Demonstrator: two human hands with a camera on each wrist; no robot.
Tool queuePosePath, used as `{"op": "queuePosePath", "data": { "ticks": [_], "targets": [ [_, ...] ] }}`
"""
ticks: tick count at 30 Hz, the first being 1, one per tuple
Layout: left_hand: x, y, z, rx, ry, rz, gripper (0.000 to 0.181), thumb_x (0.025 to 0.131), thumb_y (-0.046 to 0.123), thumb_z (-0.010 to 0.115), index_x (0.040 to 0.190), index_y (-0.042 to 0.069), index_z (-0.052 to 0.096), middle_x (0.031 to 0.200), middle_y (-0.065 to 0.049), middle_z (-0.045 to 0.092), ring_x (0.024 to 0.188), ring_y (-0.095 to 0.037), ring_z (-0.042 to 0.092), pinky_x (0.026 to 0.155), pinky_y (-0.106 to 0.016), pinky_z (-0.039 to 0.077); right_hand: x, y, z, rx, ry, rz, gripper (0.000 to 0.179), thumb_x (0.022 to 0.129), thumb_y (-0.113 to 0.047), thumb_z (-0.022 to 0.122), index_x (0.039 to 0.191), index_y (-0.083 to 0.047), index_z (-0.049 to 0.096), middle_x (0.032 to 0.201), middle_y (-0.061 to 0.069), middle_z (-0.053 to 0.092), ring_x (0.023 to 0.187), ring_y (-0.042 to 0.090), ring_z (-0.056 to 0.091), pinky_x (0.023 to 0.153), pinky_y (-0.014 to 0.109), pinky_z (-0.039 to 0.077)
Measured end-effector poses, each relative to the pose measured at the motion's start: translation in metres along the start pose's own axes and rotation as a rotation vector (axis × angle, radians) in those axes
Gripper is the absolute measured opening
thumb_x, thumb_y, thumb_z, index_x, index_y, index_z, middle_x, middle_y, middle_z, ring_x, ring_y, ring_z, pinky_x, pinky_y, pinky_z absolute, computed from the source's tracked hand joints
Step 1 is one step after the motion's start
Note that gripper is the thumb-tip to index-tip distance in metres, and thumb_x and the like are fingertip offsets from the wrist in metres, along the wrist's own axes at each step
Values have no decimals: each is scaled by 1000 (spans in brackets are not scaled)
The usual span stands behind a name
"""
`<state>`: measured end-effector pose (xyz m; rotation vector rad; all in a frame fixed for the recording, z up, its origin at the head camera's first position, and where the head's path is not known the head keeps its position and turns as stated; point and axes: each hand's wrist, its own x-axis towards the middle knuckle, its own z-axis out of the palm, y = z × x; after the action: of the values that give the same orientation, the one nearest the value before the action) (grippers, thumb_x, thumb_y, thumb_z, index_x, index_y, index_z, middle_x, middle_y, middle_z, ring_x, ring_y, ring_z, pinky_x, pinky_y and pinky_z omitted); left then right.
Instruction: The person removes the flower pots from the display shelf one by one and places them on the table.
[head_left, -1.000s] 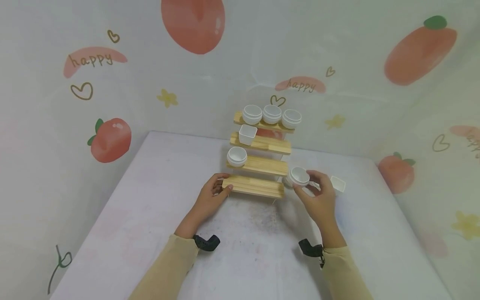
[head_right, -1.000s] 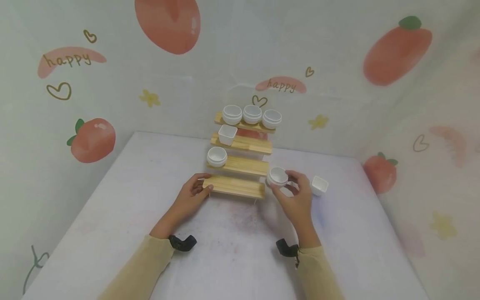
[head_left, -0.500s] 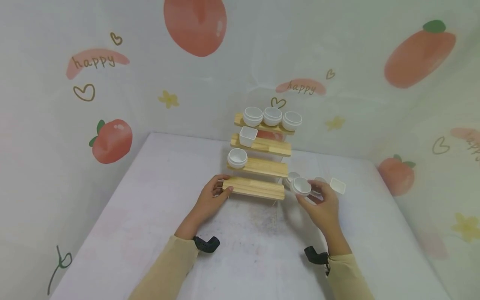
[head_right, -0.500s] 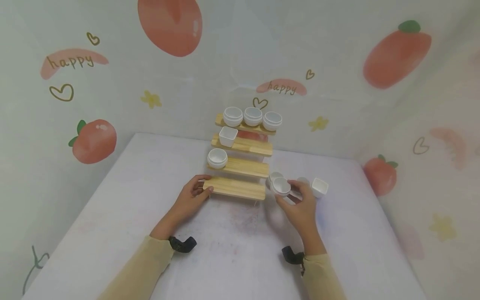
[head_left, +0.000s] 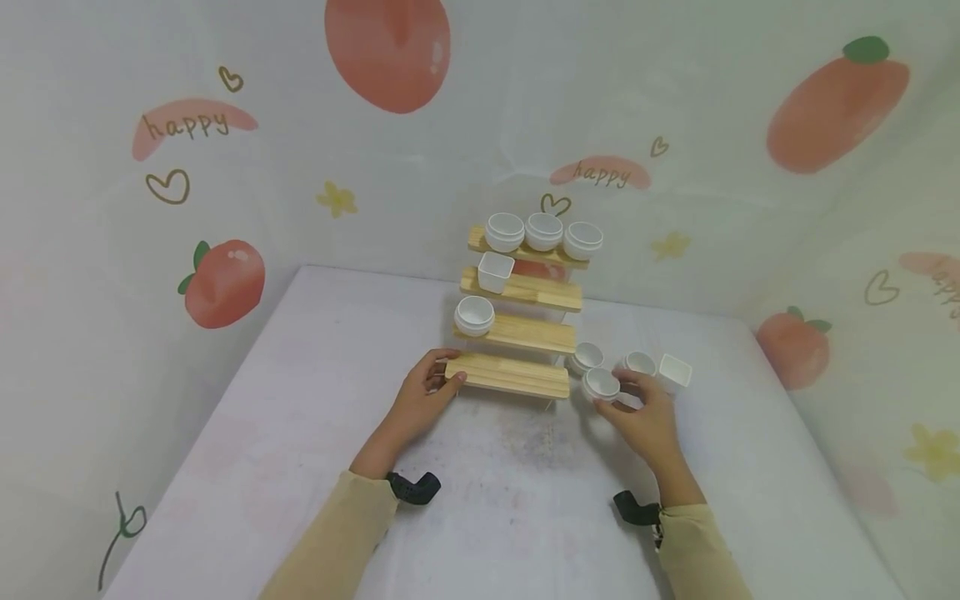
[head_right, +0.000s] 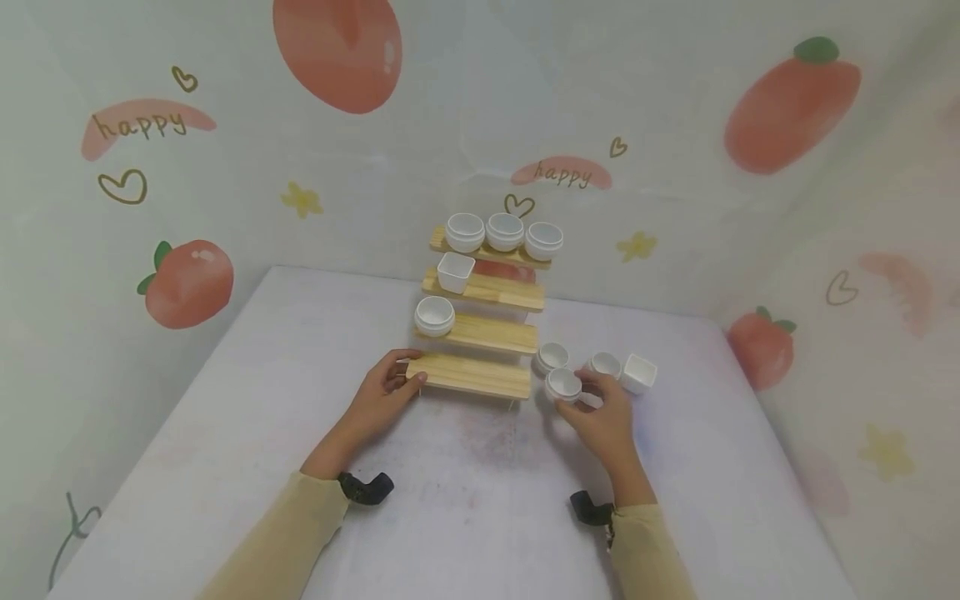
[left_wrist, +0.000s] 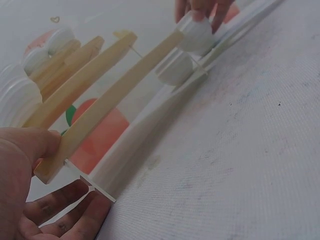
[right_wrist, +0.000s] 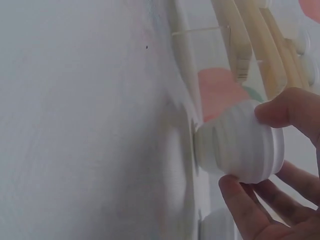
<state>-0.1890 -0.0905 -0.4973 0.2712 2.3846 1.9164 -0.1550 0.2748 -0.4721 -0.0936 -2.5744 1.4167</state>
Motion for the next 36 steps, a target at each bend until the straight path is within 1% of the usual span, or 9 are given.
{"op": "queuePosePath", "data": {
  "ticks": [2, 6, 8, 11, 13, 16, 22, 30, 36],
  "targets": [
    [0, 0, 0, -4, 0, -3, 44, 104, 31, 72, 145, 22, 57, 132, -13, 68, 101, -22, 70, 88, -36, 56, 0, 2, 0, -24, -12, 2, 59, 85, -5, 89, 135, 5, 61, 144, 22, 58, 130, 41, 62, 101, 38, 58],
    [-1, 0, 0, -5, -4, -6, 44, 104, 31, 71, 145, 23, 57, 133, -12, 67, 102, -23, 71, 89, -36, 56, 1, 6, 0, -81, -14, -10, 60, 85, -10, 90, 136, 3, 62, 144, 23, 60, 128, 41, 63, 105, 51, 57],
    [-1, 1, 0, -4, -3, -6, 44, 104, 32, 71, 145, 23, 57, 134, -12, 67, 103, -23, 71, 88, -36, 56, 1, 6, 0, -92, -12, -11, 59, 84, -10, 89, 135, 2, 62, 144, 23, 61, 128, 41, 64, 107, 57, 55],
    [0, 2, 0, 2, -1, -5, 43, 104, 32, 71, 144, 24, 57, 134, -12, 67, 104, -23, 70, 89, -36, 56, 1, 6, 0, -94, -20, -6, 59, 84, -10, 90, 135, 2, 63, 144, 24, 62, 129, 43, 63, 107, 60, 53],
    [0, 2, 0, 6, -1, -4, 43, 104, 33, 71, 145, 24, 57, 134, -12, 67, 104, -23, 70, 89, -36, 56, 1, 6, -1, -85, -28, 1, 58, 84, -9, 89, 135, 2, 62, 144, 24, 62, 130, 44, 62, 107, 61, 53],
    [-1, 3, 0, 13, -1, -8, 44, 104, 34, 71, 145, 25, 57, 134, -11, 67, 104, -23, 70, 89, -37, 55, 1, 6, -1, -90, -37, 11, 59, 84, -11, 90, 135, 2, 62, 144, 25, 62, 131, 44, 62, 107, 59, 54],
    [-4, 3, 0, 19, 4, -16, 43, 105, 32, 70, 145, 24, 57, 135, -12, 67, 106, -23, 69, 90, -36, 56, 0, 8, 1, -116, -47, -9, 59, 84, -10, 89, 134, 3, 61, 139, 25, 64, 131, 42, 63, 106, 54, 55],
    [-5, 5, 0, 15, -1, -19, 43, 105, 31, 70, 145, 23, 57, 135, -12, 66, 107, -23, 69, 91, -37, 56, 0, 10, 0, -129, -46, -47, 56, 83, -6, 89, 131, 3, 63, 137, 26, 66, 128, 44, 64, 107, 57, 54],
    [-3, 5, 0, 9, -4, -9, 43, 105, 31, 69, 146, 23, 56, 136, -13, 66, 108, -24, 70, 91, -38, 56, 3, 6, -4, -149, -88, -56, 58, 84, -5, 89, 134, 5, 60, 140, 28, 62, 131, 47, 62, 107, 58, 53]
  ]
}}
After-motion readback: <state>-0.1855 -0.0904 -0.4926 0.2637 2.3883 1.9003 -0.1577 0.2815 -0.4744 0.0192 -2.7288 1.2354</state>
